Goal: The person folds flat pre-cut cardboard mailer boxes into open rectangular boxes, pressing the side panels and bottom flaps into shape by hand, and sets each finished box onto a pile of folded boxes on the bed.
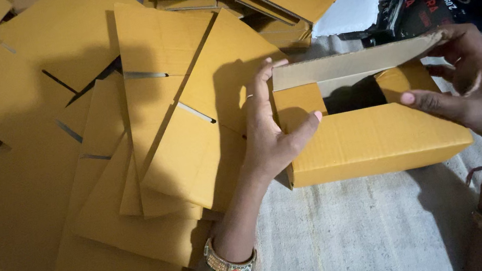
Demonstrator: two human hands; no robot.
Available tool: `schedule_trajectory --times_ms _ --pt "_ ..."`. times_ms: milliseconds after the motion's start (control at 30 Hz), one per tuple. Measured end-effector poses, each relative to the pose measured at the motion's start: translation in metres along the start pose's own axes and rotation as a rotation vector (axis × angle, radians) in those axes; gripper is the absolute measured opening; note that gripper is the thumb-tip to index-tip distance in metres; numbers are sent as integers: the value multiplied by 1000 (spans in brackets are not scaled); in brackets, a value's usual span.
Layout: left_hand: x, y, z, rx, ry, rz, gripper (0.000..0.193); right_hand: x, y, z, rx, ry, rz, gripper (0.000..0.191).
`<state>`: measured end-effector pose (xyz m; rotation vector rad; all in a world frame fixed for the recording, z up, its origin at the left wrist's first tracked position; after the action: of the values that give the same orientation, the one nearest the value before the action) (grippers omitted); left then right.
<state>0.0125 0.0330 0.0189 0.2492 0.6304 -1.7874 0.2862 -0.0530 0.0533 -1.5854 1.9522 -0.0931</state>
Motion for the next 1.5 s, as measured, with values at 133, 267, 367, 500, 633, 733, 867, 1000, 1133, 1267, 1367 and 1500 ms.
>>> schedule_trajectory --times_ms 133,267,367,500,633,733,867,1000,1133,1267,1367,1500 --pt "-3 -5 2 -80 179 54 64 2 -1 -5 -162 22 123 30" --pt "-2 -4 -1 -25 59 38 80 -4 -1 -9 -221 -29 232 11" --pt "-2 -4 2 -44 83 39 83 -1 1 -11 -300 0 263 9" --pt "-1 -1 0 18 26 -14 81 -2 -1 -9 -456 11 293 13" --pt "0 -4 3 -142 152 46 61 1 -5 -4 -443 -68 303 17" --pt "-1 -3 2 -187 145 27 56 3 -6 -1 -356 -98 341 35" --pt "1 -4 0 -178 134 34 50 5 -9 -1 -424 -59 362 38" --pt "1 -5 0 -121 199 60 28 5 -13 -4 -368 -11 321 35" --pt "0 -5 2 -193 208 34 24 6 -11 -3 -176 101 236 30" --pt "-1 -10 3 -156 176 -36 33 6 -9 -5 -137 142 207 27" --pt "-2 -13 2 -134 168 -99 36 5 -7 -7 -120 212 232 21" --pt "-2 -9 -4 -69 90 -140 34 3 -4 -13 1 210 201 19"
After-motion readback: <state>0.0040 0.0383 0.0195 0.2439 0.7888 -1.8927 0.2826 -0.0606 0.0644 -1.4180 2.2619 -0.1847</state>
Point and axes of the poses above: each hand's wrist, its own x-axis away from the middle knuckle, its own y-axis out of the palm, z = x × y, the point moved 4 cm from there along -x, towards the middle knuckle, and after that the axes turned 15 degrees about -x, right-handed, at the moved point
